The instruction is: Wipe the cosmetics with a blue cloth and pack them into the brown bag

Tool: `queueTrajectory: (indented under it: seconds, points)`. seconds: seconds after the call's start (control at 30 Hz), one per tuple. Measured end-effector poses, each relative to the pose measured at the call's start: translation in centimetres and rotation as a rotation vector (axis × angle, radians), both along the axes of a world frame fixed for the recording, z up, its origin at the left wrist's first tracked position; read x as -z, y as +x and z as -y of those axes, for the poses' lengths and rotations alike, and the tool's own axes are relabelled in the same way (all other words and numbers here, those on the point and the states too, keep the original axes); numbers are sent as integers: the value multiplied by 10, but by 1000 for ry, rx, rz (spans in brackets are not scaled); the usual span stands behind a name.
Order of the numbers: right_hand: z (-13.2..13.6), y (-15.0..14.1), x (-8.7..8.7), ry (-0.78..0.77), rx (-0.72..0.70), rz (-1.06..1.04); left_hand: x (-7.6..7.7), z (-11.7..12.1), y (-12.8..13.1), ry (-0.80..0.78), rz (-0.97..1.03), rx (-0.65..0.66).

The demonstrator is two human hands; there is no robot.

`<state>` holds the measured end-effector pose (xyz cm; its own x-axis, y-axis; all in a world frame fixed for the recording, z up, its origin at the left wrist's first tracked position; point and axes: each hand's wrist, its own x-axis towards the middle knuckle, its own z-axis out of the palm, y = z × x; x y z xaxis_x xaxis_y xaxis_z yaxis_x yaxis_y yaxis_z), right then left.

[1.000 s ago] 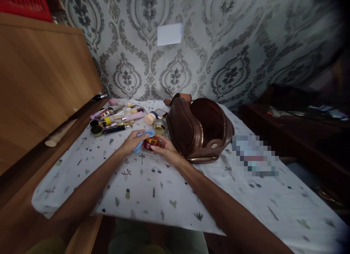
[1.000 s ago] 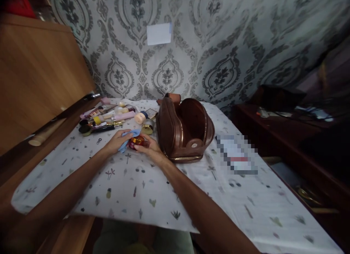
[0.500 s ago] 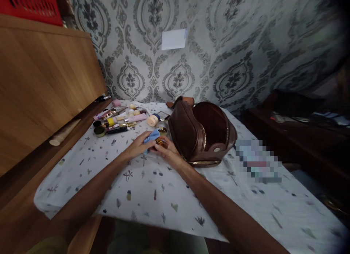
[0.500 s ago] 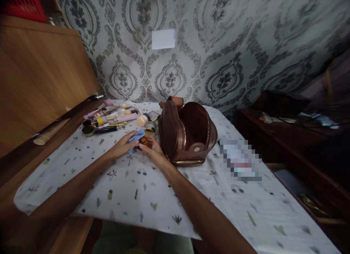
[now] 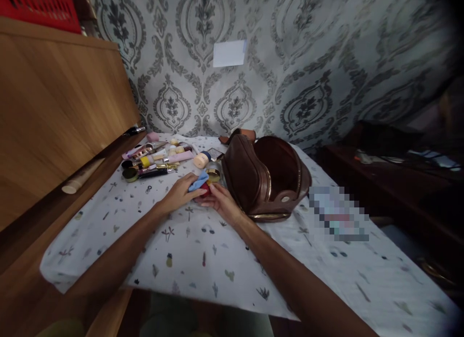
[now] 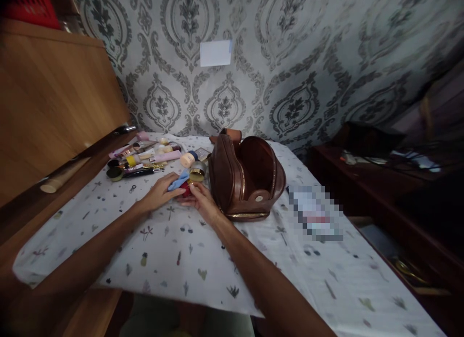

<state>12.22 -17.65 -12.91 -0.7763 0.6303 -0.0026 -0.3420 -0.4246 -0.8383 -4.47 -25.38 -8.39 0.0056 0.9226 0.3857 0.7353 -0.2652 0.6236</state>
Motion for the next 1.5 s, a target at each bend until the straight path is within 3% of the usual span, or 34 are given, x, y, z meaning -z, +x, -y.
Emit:
queueTrajectory:
  seconds: [0.17, 0.27, 0.4, 0.5, 0.73, 0.83, 0.97, 1.1, 1.17, 1.3, 1.5]
  points:
    - [3, 0, 0, 14, 45, 33, 0, 0, -1, -16, 119, -24]
    - [4, 1, -3, 12, 55, 44, 7, -1, -4, -39, 226, -104]
    - [5, 1, -7, -8, 83, 36, 18, -6, -13, -100, 114, -248]
    - [5, 1, -8, -8, 79, 21, 18, -6, -23, -178, -56, -156]
    - [2, 0, -2, -20, 68, -8, -4, 7, -53, -453, -366, 156]
    - [2, 0, -2, -3, 66, -14, -6, 5, -54, -397, -310, 140]
    - [4, 0, -2, 69, 40, 38, -6, 3, -37, -186, -32, -36]
    - [5, -3, 2, 146, 48, 88, -5, 7, -17, -275, 181, 114]
    - [4, -4, 5, 167, 60, 104, -2, 7, -11, -277, 143, 142]
    - [3, -6, 8, 191, 60, 117, 0, 6, -5, -166, 22, 66]
    - [6, -2, 2, 251, 88, 118, -9, 7, -16, -247, 169, 198]
